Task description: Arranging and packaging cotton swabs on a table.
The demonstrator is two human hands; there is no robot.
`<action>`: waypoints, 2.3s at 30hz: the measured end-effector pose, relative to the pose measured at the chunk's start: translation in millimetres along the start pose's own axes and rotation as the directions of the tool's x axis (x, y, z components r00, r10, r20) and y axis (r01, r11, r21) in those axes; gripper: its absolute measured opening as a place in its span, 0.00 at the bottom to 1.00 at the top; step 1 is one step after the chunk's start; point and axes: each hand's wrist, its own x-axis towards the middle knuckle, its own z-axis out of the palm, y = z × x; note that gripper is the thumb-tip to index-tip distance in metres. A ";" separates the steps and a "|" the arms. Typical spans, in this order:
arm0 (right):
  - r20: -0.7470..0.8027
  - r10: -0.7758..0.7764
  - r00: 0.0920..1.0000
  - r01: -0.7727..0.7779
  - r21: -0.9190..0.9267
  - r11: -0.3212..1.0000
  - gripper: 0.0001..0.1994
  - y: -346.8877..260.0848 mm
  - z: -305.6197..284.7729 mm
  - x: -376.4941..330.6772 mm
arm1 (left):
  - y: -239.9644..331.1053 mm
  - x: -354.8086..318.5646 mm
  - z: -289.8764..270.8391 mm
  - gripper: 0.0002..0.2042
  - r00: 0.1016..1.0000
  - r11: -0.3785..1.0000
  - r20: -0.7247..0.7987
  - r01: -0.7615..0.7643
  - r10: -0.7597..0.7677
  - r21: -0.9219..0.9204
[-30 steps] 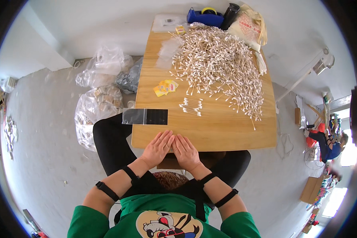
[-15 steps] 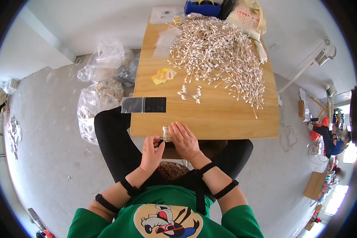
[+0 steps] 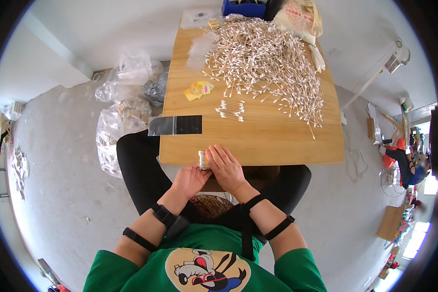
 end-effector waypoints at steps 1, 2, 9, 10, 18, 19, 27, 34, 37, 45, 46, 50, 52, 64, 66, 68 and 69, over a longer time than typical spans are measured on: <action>-0.031 -0.005 0.999 0.006 0.023 1.000 0.28 0.3 0.7 1.7 | 0.6 2.6 2.8 0.14 1.000 1.000 -0.025 -0.010 0.010 -0.007; -0.033 -0.005 0.999 0.005 0.023 1.000 0.28 0.6 -0.2 1.4 | -0.2 2.9 3.3 0.14 1.000 1.000 -0.024 -0.010 0.010 -0.005; -0.052 -0.001 0.999 0.005 0.089 0.996 0.28 0.0 -1.0 -1.7 | 5.9 -14.2 35.4 0.17 0.994 0.997 -0.102 0.038 -0.044 -0.061; -0.050 -0.001 0.999 0.006 0.086 0.996 0.27 -0.1 -1.4 -1.3 | 7.0 -15.3 40.7 0.18 0.986 0.996 -0.162 0.036 -0.049 -0.086; -0.093 -0.026 0.995 0.036 0.109 0.993 0.24 2.8 -4.0 -1.2 | 19.5 -24.0 68.5 0.25 0.950 0.984 -0.277 0.165 -0.141 0.065; -0.095 -0.038 0.995 0.047 0.095 0.994 0.23 3.0 -4.0 -2.3 | 19.9 -25.2 68.5 0.26 0.951 0.981 -0.271 0.176 -0.147 0.086; -0.177 -0.045 0.983 0.077 0.182 0.980 0.24 4.8 5.2 -8.5 | 18.8 -32.8 75.0 0.26 0.937 0.982 -0.309 0.182 -0.161 0.040; -0.213 -0.007 0.977 0.052 0.206 0.977 0.25 2.4 5.1 0.2 | 30.5 -26.4 67.0 0.28 0.956 0.977 -0.234 0.201 -0.178 0.077; -0.184 -0.007 0.983 0.050 0.225 0.973 0.25 2.8 1.5 4.6 | 34.1 -25.1 58.3 0.30 0.963 0.970 -0.188 0.215 -0.192 0.109; 0.070 0.229 0.971 -0.236 0.443 0.865 0.16 14.4 -0.2 27.7 | 31.8 -22.3 41.3 0.24 0.966 0.935 -0.210 0.208 -0.151 0.286; 0.077 0.297 0.952 -0.291 0.526 0.799 0.12 18.7 0.3 32.3 | 28.5 -20.5 41.7 0.22 0.967 0.895 -0.237 0.186 -0.094 0.405; 0.571 0.432 0.698 -0.685 0.356 0.635 0.07 41.7 -26.5 75.1 | 21.9 -20.4 48.7 0.18 0.957 0.695 -0.285 0.169 0.054 0.699; 0.759 0.317 0.569 -0.806 0.436 0.400 0.08 65.6 -18.1 82.0 | 17.6 -13.6 30.1 0.19 0.969 0.465 -0.107 -0.010 0.224 0.886; 0.935 0.041 0.353 -0.935 0.354 -0.032 0.13 94.1 -34.5 115.4 | 28.6 18.8 29.9 0.36 0.754 -0.837 0.638 -0.244 0.154 0.490; 0.943 0.047 0.330 -0.941 0.333 -0.054 0.15 94.7 -36.2 118.7 | 28.4 22.2 28.3 0.36 0.769 -0.838 0.619 -0.228 0.157 0.495; 0.929 0.160 0.334 -0.939 0.343 -0.033 0.20 97.4 -41.8 118.0 | 28.0 20.5 31.4 0.36 0.787 -0.838 0.598 -0.218 0.152 0.500; 0.936 0.153 0.316 -0.945 0.325 -0.036 0.20 97.6 -45.3 117.4 | 27.9 19.9 32.3 0.35 0.787 -0.844 0.598 -0.212 0.151 0.492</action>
